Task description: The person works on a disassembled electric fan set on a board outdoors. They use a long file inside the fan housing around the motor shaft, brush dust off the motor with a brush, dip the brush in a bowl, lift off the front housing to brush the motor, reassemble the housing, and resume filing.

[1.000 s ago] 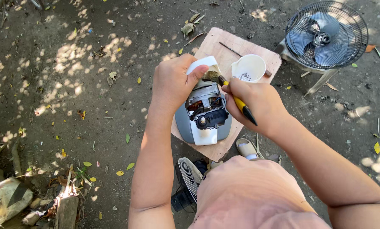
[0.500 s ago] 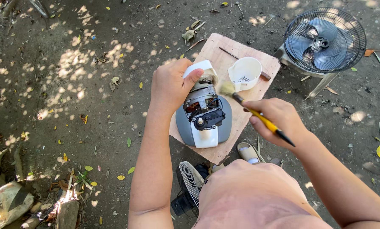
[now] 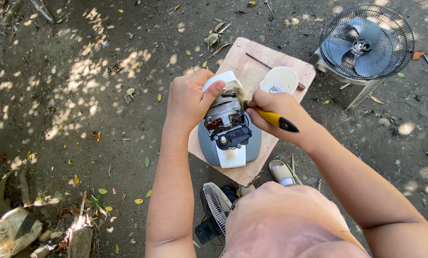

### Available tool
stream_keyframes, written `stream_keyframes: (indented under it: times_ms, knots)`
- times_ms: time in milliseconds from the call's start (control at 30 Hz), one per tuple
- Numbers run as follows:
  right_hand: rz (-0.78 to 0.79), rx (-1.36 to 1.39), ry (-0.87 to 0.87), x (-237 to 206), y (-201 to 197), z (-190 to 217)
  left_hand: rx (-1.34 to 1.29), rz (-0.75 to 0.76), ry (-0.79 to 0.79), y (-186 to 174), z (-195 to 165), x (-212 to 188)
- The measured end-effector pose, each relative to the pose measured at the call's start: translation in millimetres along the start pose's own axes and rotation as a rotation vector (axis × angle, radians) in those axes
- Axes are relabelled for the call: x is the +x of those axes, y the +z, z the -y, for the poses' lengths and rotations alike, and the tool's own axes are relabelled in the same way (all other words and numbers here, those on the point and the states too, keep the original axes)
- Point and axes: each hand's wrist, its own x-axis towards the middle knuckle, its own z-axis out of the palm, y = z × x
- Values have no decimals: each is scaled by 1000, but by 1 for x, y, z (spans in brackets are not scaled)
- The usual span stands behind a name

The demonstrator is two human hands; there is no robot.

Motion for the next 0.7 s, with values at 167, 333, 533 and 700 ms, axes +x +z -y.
stream_keyframes:
  times_ms: [167,333,533,700]
  knots:
    - [-162,49,-38,-4,15,-13,22,7,15,-2,-5,-1]
    - [-54,115,45,0,26,-28,16,11,55,-3,-10,2]
    - [-137,117,83,-8,29,-35,18,25,44,-1,-11,2]
    - [-133,207,134,-5,36,-43,28,40,62,0,-8,7]
